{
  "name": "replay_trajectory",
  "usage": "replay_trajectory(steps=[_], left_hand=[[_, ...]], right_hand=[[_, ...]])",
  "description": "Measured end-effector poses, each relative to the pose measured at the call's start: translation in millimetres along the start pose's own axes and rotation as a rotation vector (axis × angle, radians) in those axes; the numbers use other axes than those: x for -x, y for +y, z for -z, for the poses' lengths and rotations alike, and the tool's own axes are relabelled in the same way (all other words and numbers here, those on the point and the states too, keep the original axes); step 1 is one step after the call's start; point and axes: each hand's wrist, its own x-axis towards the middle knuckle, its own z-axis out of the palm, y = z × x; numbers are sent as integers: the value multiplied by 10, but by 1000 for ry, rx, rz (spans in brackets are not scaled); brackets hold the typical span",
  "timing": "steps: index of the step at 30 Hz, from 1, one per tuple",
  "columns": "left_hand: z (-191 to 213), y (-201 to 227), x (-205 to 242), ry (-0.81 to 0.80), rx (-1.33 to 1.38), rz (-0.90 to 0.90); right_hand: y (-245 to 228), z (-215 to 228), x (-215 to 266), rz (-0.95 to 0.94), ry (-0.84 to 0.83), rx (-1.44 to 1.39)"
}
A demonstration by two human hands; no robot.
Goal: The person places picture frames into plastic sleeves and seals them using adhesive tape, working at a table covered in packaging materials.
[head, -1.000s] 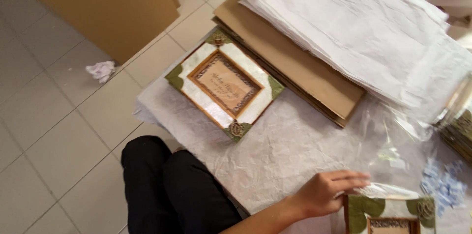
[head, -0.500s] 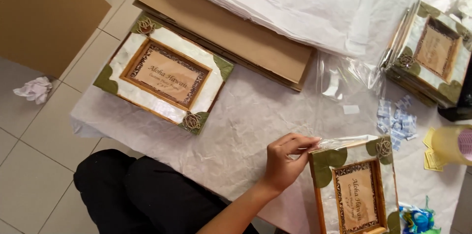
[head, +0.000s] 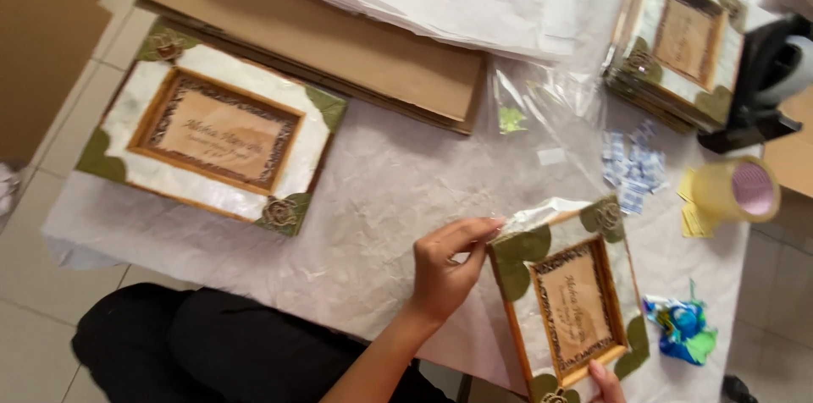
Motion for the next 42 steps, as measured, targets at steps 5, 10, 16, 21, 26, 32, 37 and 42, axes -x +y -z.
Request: replay_trajectory(steps=[5,10,16,21,26,32,37,42], left_hand=[[-7,41,-13,-3,-47,35],[-16,8,4,-37,-116,-25],[-1,13,16,-67,-132,-54],[23,92,-37,-93,-83,53],[-80,-115,-150,-107,35,561],[-406,-396,-404,-179,297,1124],[-391,-447,-353,-82,386,969],[-301,-307,-309,-13,485,960]], right_hand=[[-380,-868,239,-36,106,-6],[-301,-860,176,122,162,-70],[-89,-712,7,325,106,-200],[-98,-898,48,498,41,-310],[-79,-907,24,552,95,-404],[-85,-939,104,434,47,-263],[-7,-878,85,421,85,-289],[92,-887,134,387,119,-308]])
